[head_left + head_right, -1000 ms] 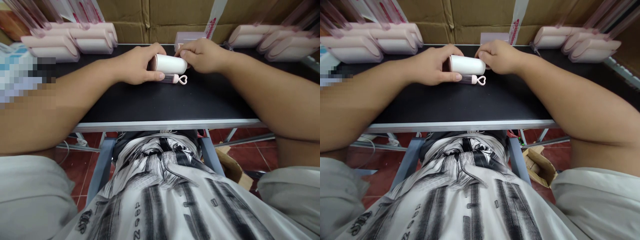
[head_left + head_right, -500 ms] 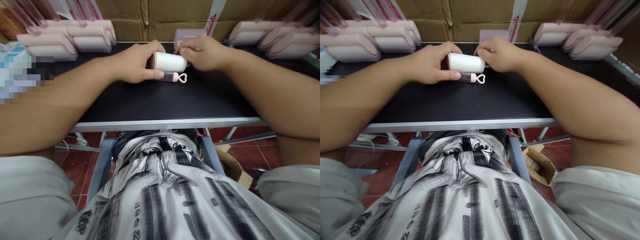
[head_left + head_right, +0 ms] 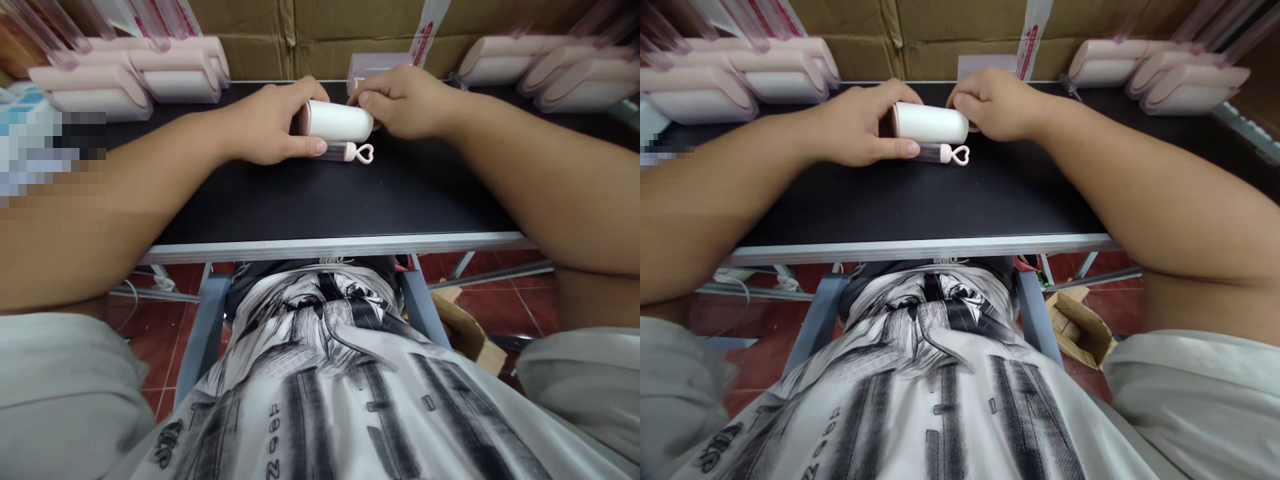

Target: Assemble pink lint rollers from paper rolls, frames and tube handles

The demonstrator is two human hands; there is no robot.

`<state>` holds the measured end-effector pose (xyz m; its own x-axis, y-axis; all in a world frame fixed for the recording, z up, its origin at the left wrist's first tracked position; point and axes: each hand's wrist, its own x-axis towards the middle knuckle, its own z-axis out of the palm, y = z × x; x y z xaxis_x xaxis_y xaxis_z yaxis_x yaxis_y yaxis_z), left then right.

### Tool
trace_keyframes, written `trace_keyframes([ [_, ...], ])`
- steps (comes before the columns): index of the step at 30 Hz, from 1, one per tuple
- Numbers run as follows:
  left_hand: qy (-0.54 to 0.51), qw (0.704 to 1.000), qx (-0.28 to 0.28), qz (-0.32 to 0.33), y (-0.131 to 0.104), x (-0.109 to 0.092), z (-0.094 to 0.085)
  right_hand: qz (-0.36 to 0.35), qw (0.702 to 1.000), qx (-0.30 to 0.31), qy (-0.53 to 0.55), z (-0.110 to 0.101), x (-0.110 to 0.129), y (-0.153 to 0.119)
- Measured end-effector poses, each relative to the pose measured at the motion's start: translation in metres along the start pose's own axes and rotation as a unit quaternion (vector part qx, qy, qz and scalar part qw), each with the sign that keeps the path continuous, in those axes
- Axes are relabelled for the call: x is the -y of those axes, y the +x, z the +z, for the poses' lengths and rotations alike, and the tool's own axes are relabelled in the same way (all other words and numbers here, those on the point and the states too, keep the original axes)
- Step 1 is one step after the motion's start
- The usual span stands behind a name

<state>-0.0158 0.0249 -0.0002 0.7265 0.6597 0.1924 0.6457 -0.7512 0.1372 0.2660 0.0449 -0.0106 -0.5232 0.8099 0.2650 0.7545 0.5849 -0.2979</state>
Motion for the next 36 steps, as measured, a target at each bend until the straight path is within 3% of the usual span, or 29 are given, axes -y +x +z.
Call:
trace_keyframes([
  [8, 0.0, 1.0, 0.009, -0.012, -0.003, -0.005, -0.003, 0.048, 0.999, 0.011, 0.011, -0.001, 0.003, 0.0],
  [29, -0.006, 1.0, -0.005, -0.012, -0.005, -0.006, -0.003, 0.045, 0.999, 0.018, 0.024, -0.004, 0.006, -0.002],
  [36, -0.059, 0.996, 0.041, -0.045, -0.004, -0.001, -0.001, 0.044, 0.999, -0.001, 0.016, -0.014, 0.0, -0.001],
])
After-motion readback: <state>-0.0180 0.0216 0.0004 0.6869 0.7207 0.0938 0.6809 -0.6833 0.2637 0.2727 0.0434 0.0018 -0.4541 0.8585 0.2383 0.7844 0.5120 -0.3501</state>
